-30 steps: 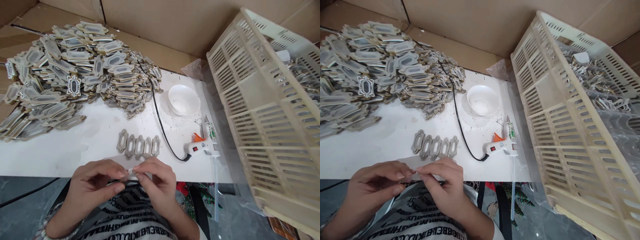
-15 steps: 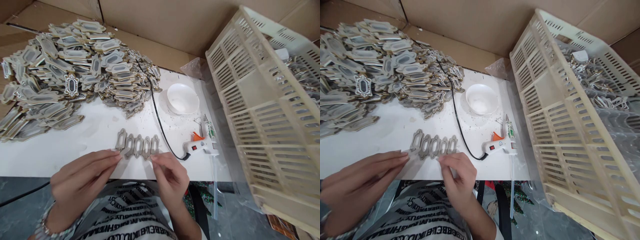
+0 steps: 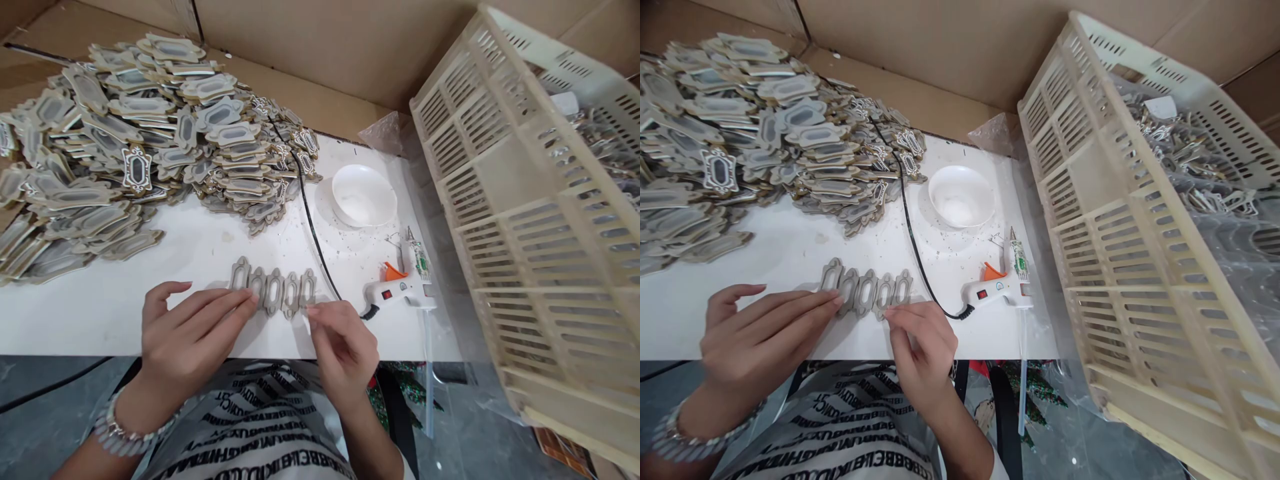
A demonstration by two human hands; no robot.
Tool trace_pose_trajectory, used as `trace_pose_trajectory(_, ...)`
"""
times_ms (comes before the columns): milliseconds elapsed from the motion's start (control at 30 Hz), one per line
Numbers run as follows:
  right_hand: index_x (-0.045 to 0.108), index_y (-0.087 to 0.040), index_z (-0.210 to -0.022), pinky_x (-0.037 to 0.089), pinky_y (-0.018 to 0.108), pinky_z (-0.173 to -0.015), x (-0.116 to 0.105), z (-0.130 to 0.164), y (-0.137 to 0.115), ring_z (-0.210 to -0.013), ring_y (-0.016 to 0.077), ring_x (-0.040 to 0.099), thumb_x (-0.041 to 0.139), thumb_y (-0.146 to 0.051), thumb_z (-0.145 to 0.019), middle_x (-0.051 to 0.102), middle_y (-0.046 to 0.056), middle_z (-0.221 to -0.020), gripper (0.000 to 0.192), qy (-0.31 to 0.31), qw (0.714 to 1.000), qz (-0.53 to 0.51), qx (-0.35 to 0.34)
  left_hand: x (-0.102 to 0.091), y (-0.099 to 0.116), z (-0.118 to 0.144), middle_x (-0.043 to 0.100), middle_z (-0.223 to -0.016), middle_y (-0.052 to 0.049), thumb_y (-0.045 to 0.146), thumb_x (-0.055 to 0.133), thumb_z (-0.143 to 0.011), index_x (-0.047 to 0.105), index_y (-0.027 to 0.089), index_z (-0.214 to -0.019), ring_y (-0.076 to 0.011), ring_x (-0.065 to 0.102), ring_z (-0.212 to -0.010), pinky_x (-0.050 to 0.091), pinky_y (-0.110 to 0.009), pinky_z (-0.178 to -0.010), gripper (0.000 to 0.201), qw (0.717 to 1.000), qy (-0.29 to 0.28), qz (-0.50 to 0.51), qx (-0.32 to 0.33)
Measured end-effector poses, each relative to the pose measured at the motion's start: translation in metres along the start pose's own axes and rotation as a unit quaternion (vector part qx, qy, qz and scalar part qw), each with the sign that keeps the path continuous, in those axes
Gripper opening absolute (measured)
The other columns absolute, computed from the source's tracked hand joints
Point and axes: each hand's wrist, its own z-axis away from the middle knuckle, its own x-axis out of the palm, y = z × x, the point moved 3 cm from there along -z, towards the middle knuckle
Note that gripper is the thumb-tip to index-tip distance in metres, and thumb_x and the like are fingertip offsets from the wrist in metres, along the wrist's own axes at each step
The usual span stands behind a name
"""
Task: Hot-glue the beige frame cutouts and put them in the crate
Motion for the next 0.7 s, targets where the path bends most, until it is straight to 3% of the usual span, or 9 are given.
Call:
trace_pose_trajectory(167,0.074,-0.026,-0.105,0.060,0.030,-0.074,-0.0010,-0.0003,0.0000,-0.083,0.0155,0.072,0.059,0.004,-0.089,0.078,0.002,-0.090,0.036,0.001,1.000,0.006,0.009,0.0011,-0.0013,0.0011,0.079,-0.099,0.005,0.008,0.063,-0.095,0.071,0.027,-0.105,-0.0183,0.074,-0.085,0.041,-0.043,-0.098,0.022,1.000,-0.002,0.009,-0.010)
trace_pose_trajectory(367,0.074,-0.027,-0.104,0.061,0.032,-0.072,-0.0009,-0.0012,0.0000,-0.081,0.0173,0.073,0.058,0.001,-0.090,0.078,0.003,-0.089,0.035,0.001,1.000,0.012,0.014,-0.0007,-0.0037,-0.0025,0.079,-0.098,0.006,0.009,0.061,-0.094,0.071,0.030,-0.109,-0.0189,0.072,-0.080,0.041,-0.041,-0.075,0.027,0.999,-0.022,0.000,0.027)
trace_pose_trajectory(533,0.073,-0.028,-0.104,0.060,0.033,-0.071,-0.0010,-0.0002,0.0003,-0.081,0.0179,0.072,0.058,0.000,-0.090,0.078,0.003,-0.090,0.035,-0.001,1.000,0.016,0.017,-0.0007,-0.0067,0.0004,0.079,-0.104,0.008,0.012,0.059,-0.096,0.068,0.034,-0.116,-0.0197,0.071,-0.085,0.042,-0.041,-0.078,0.032,0.999,-0.047,0.010,0.003)
trace_pose_trajectory(700,0.073,-0.029,-0.109,0.058,0.032,-0.070,-0.0015,0.0000,0.0008,-0.079,0.0168,0.069,0.058,0.000,-0.091,0.076,0.001,-0.087,0.038,0.009,0.999,0.035,0.025,-0.0001,-0.0067,0.0008,0.079,-0.102,0.002,0.010,0.066,-0.090,0.071,0.025,-0.110,-0.0222,0.067,-0.083,0.042,-0.039,-0.078,0.025,0.998,-0.027,0.056,0.003)
